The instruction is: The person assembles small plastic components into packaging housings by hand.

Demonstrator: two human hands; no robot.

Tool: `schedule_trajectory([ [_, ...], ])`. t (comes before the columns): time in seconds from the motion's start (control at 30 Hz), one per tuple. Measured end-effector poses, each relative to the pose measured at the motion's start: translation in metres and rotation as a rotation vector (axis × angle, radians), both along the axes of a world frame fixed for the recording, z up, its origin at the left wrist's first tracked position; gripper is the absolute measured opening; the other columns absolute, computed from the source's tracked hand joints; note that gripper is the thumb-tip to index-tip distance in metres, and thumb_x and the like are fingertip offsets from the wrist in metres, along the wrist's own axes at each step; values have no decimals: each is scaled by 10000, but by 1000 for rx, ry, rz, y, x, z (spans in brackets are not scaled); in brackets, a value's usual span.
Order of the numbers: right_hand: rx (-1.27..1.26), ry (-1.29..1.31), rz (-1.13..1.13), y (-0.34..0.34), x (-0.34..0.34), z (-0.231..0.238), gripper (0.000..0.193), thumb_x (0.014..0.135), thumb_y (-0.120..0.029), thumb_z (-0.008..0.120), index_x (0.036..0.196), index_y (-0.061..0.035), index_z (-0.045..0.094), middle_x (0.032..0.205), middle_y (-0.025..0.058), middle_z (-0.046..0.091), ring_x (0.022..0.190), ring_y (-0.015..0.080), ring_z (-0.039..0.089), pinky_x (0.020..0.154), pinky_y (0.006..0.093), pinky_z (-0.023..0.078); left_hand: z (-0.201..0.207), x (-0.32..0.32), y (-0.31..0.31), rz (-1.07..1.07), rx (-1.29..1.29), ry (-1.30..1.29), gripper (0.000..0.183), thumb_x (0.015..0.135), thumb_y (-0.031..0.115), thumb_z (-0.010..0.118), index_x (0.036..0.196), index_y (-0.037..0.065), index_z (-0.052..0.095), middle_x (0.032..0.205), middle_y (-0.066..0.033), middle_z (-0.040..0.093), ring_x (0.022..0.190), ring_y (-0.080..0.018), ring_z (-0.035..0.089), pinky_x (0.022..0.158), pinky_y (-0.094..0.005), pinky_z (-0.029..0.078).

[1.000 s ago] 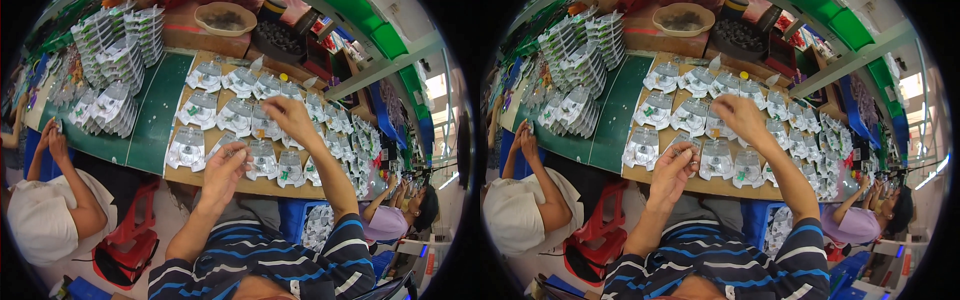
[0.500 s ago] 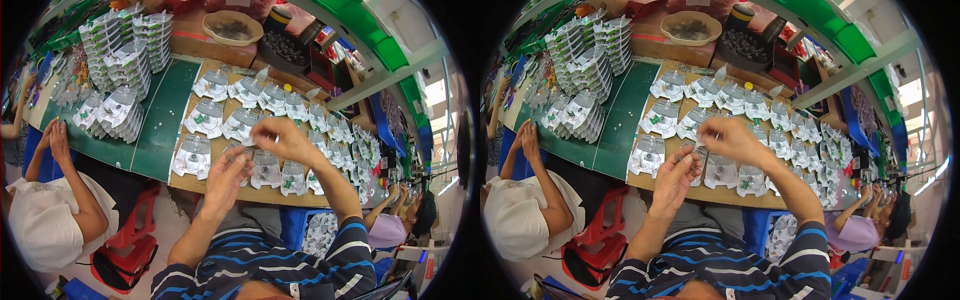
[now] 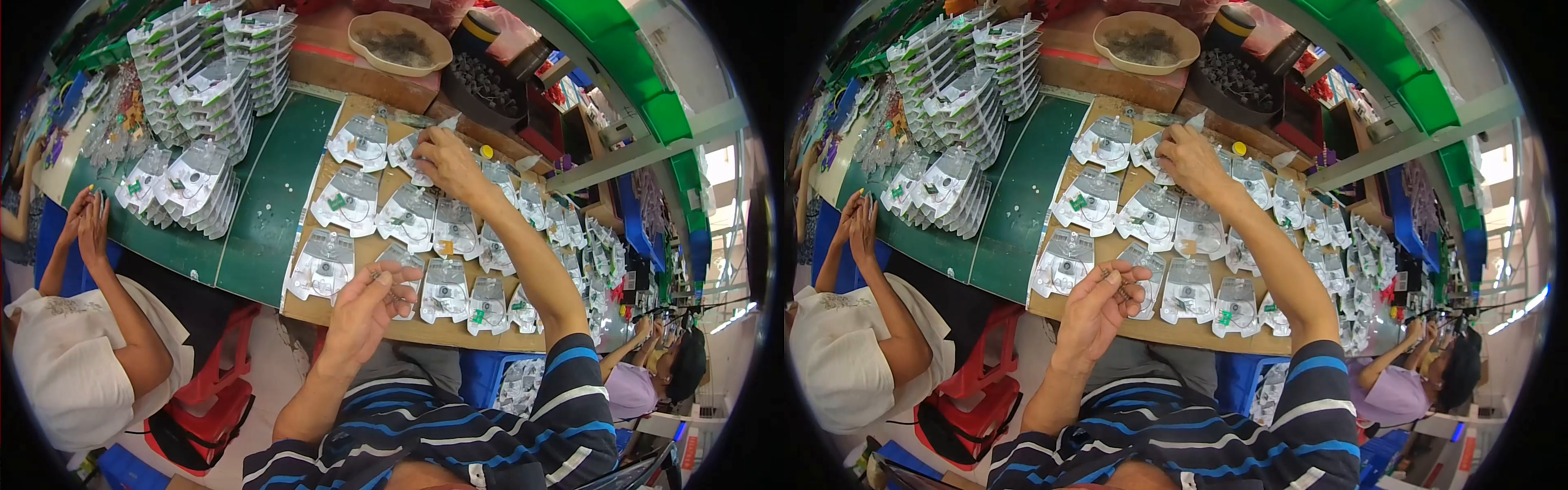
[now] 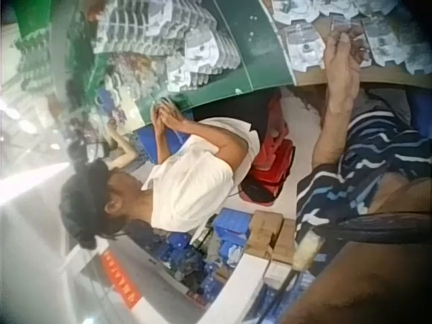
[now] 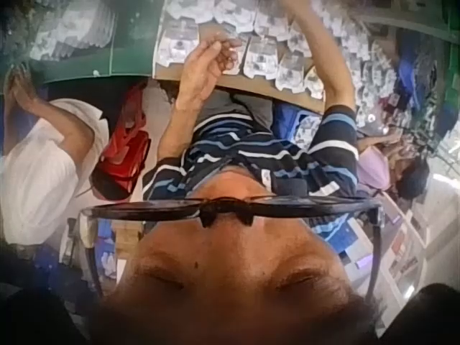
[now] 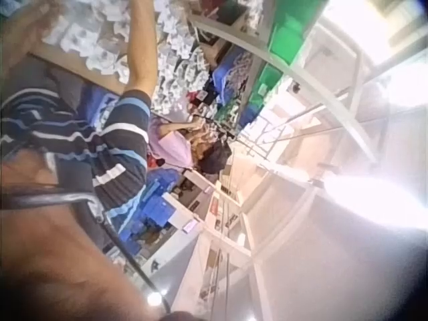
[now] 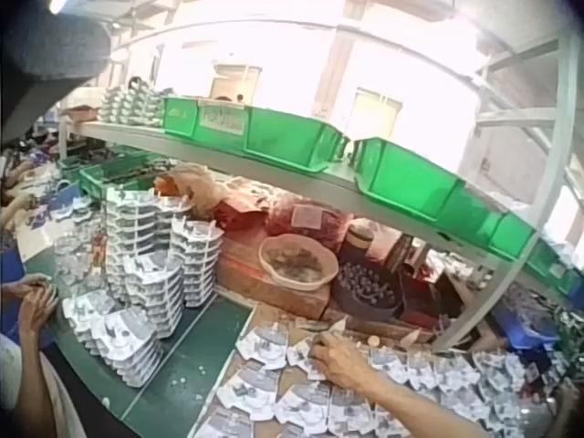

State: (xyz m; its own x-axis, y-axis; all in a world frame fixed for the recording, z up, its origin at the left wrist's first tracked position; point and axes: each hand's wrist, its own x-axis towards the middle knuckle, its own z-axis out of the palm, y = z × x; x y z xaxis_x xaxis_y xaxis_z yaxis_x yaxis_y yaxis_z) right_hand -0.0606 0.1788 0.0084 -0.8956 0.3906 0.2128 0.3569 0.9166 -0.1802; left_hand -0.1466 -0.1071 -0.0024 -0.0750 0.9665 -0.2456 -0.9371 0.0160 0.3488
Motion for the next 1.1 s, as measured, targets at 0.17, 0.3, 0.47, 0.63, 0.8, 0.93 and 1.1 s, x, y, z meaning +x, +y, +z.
schedule_trajectory([
  [0.17,4,3,-16,-2,6,4,150,825,-106,678,958,-37,677,1079,111,573,1007,311,564,860,407,469,6,9,-2,10,-60,81,279,986,137,550,1216,-21,566,1120,-113,616,926,-154,580,735,-267,495],
  [0.3,-120,180,-141,-35,15,25,184,859,-137,660,1004,-25,670,1002,143,605,921,316,609,773,372,507,0,12,-5,85,-69,73,292,973,127,578,1231,-9,581,1056,-64,611,923,-129,566,726,-247,480],
  [0.47,-1135,134,-290,-142,55,63,235,949,-236,628,1054,-29,667,859,16,681,748,57,621,613,199,476,0,24,-6,191,-53,13,285,945,60,606,1221,-7,583,1105,-91,633,908,-136,589,730,-236,482],
  [0.63,-777,331,-108,-192,71,55,258,880,-102,691,1114,-5,638,926,65,679,729,116,626,619,243,496,-1,37,-13,234,-22,87,308,934,76,633,1218,-25,574,1094,-118,659,910,-123,615,742,-240,491],
  [0.8,-550,279,6,-197,75,65,235,853,-63,692,1079,-18,646,892,105,651,737,201,639,608,301,504,-5,41,-21,187,-18,85,257,929,85,647,1155,-31,610,992,-83,659,809,-114,582,711,-239,475],
  [0.93,-451,191,106,-191,69,70,173,843,-49,686,1010,-19,646,880,114,644,745,255,645,616,333,509,0,38,-21,174,-58,34,248,933,95,648,1142,-34,619,903,-52,638,764,-101,557,693,-242,473],
  [1.1,-466,124,186,-174,54,69,151,841,-53,690,977,-13,637,881,115,648,763,270,652,623,341,515,-2,27,-25,148,-62,5,282,970,130,593,1196,-37,574,951,-68,631,814,-116,584,710,-253,484],
])
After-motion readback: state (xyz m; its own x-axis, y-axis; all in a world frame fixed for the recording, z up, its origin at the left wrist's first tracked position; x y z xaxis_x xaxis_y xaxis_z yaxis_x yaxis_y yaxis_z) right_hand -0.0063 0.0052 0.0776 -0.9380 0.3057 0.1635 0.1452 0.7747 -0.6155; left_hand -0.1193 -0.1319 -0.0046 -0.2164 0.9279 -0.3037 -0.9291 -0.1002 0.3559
